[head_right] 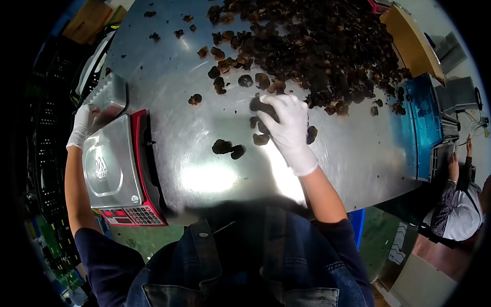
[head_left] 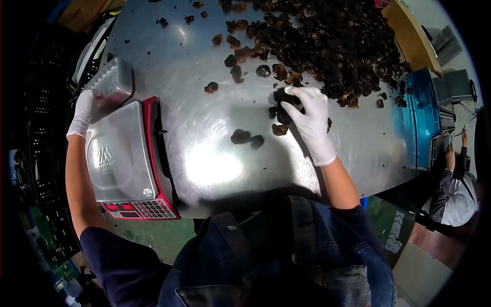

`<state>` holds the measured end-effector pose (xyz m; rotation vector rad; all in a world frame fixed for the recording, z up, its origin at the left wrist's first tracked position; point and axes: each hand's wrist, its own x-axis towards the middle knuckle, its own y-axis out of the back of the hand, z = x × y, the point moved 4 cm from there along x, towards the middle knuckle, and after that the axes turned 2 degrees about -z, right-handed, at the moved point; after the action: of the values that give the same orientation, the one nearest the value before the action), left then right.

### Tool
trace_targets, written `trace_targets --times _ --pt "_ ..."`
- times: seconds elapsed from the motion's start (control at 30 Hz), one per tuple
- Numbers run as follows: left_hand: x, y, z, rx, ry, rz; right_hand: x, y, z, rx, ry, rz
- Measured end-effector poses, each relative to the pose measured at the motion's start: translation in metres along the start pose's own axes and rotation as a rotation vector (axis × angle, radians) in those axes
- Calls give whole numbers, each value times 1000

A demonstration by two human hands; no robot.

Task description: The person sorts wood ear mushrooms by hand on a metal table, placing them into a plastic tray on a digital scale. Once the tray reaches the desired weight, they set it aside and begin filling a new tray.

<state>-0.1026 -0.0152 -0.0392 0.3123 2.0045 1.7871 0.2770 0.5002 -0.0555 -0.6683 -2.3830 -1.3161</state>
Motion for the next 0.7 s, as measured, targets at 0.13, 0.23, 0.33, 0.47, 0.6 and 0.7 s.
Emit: trace_targets --times 0.13,0.23,0.33,0.47,0.6,0.7 --pt "7 -25 -21 -170 117 -20 -56 25 0 21 -44 -35" --pt "-5 5 24 241 -6 2 -94 26 -6 -148 -49 -185" --pt "-5 10 21 210 -78 32 -106 37 -1 -155 -116 -165" --pt "-5 14 8 84 -129 134 -102 56 7 -177 -207 -36" --pt "-27 41 25 372 13 391 -80 60 35 -234 -250 16" --pt "-90 75 81 302 -142 700 -52 50 57 -224 -210 17"
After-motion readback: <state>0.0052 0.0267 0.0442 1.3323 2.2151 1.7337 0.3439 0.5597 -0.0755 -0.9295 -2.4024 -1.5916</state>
